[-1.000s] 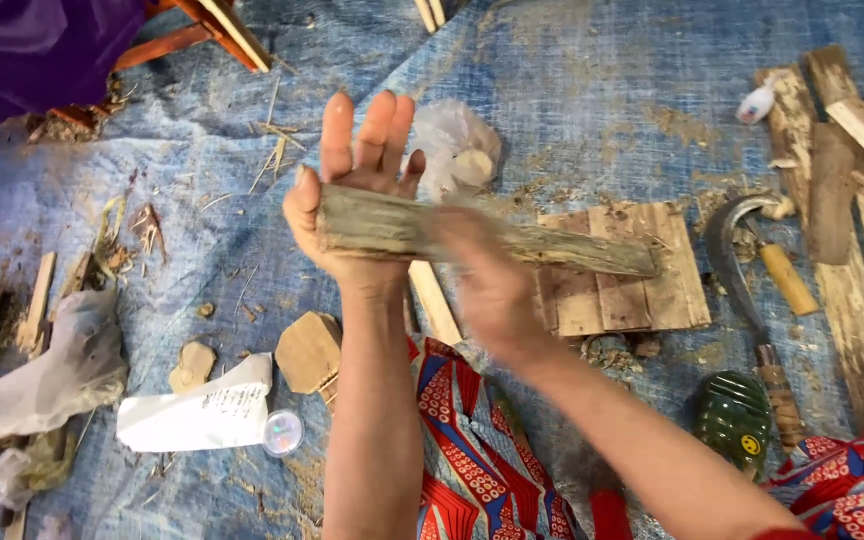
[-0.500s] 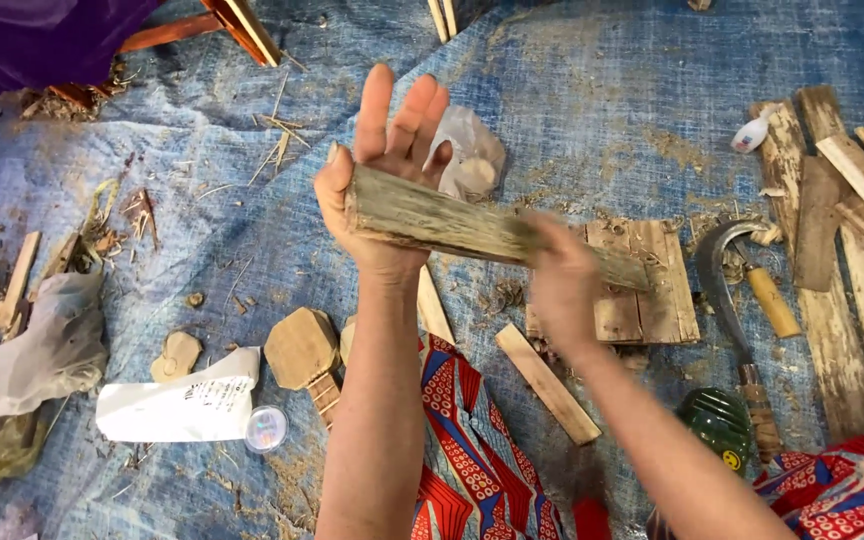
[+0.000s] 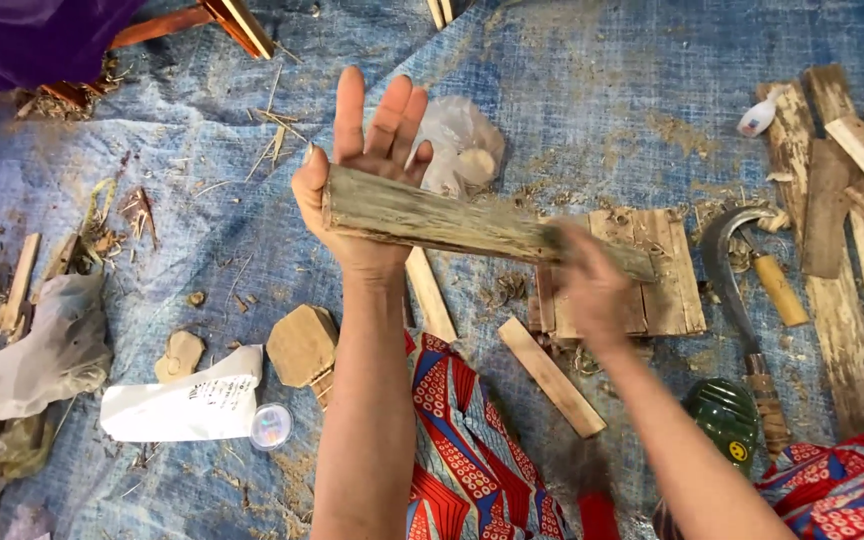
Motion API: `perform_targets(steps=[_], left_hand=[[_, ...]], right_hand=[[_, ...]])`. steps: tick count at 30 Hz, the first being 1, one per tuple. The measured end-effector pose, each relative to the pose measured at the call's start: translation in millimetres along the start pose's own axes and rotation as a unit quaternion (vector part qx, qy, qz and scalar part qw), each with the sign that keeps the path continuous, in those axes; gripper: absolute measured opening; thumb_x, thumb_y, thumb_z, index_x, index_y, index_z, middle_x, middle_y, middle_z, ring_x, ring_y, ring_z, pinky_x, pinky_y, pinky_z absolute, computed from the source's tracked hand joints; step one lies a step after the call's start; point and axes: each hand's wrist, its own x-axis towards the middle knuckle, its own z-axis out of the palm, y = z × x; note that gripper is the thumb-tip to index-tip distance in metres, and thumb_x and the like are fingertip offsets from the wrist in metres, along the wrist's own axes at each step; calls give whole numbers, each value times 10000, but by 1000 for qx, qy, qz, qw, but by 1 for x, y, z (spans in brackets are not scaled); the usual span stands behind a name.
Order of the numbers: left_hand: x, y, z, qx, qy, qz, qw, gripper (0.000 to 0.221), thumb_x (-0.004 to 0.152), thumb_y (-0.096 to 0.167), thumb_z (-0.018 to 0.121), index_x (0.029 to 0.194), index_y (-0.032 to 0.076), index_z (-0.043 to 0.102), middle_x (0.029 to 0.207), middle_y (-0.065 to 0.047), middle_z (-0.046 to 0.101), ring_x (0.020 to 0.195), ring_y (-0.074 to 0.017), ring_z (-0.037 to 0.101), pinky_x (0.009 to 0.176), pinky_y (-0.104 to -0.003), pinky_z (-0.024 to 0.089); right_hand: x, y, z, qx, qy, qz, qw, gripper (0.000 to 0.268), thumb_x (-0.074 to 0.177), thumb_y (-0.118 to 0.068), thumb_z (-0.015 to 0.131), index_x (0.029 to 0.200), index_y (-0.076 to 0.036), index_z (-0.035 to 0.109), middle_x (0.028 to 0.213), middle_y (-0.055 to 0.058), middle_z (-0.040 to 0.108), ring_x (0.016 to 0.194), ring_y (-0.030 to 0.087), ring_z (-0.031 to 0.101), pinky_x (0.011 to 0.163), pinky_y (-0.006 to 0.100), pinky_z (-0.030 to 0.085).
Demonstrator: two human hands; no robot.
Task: Sanding and scraping a wooden instrument component to smooth the surface using a hand tool.
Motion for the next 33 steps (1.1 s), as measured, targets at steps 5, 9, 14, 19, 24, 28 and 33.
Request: perform_targets(steps=[5, 9, 14, 19, 24, 28, 33], left_hand=[[-1, -3, 15, -5, 1, -1, 1000, 701, 1030, 520, 469, 1612, 129, 484, 1570, -191, 566, 1509, -320, 505, 1119, -422, 448], [-1, -7, 21, 14, -31, 2, 999, 677, 1051, 535, 442, 1609, 156, 501, 1572, -151, 580, 1509, -292, 506, 1162, -435, 402], [3, -9, 24, 2, -12, 1, 1000, 702, 1033, 547, 433, 1606, 148, 494, 1581, -178, 565, 1536, -320, 488, 1142, -438, 416], [-6, -5, 21, 57, -123, -4, 991, 654, 1110, 565, 361, 1653, 230, 504, 1663, -131, 530, 1593, -246, 463, 1219, -415, 443], [-14, 8, 18, -4, 81, -31, 996, 772, 937, 533, 501, 1628, 189, 471, 1619, -202, 539, 1581, -340, 471, 1130, -455, 485], [-16, 9, 8, -2, 64, -42, 997, 788, 931, 553, 510, 1639, 207, 475, 1623, -176, 554, 1639, -346, 441, 1168, -460, 446], [-13, 0, 22, 10, 45, -14, 999, 733, 982, 536, 490, 1590, 131, 542, 1417, -194, 701, 1391, -326, 646, 1047, -411, 541]], right_hand=[[-12, 125, -55, -196, 92, 164, 962, 342, 1025, -109, 550, 1305, -220, 714, 851, 21, 694, 639, 164, 480, 565, 289, 359], [7, 77, -25, -201, 100, 269, 937, 247, 1041, -168, 575, 1243, -195, 714, 796, -27, 714, 490, 74, 382, 382, 251, 263], [9, -101, 32, 21, 21, -13, 999, 573, 834, 167, 510, 1326, -95, 639, 1353, 106, 650, 825, 137, 525, 653, 223, 456], [15, -204, 63, 131, -49, -211, 967, 298, 964, 28, 660, 1257, -1, 609, 1356, 160, 643, 1355, 314, 587, 1273, 432, 445], [27, -81, 53, 64, -10, -157, 986, 355, 996, 6, 630, 1306, -156, 569, 1345, 25, 665, 1105, 182, 730, 939, 231, 661], [20, 22, 0, 92, 9, -38, 995, 301, 1057, 52, 579, 1295, -116, 657, 1129, 39, 774, 827, 60, 744, 604, 82, 617], [-2, 141, -61, -309, 73, 112, 941, 387, 990, -45, 551, 1320, -186, 695, 1065, 40, 769, 808, 210, 687, 698, 344, 530]])
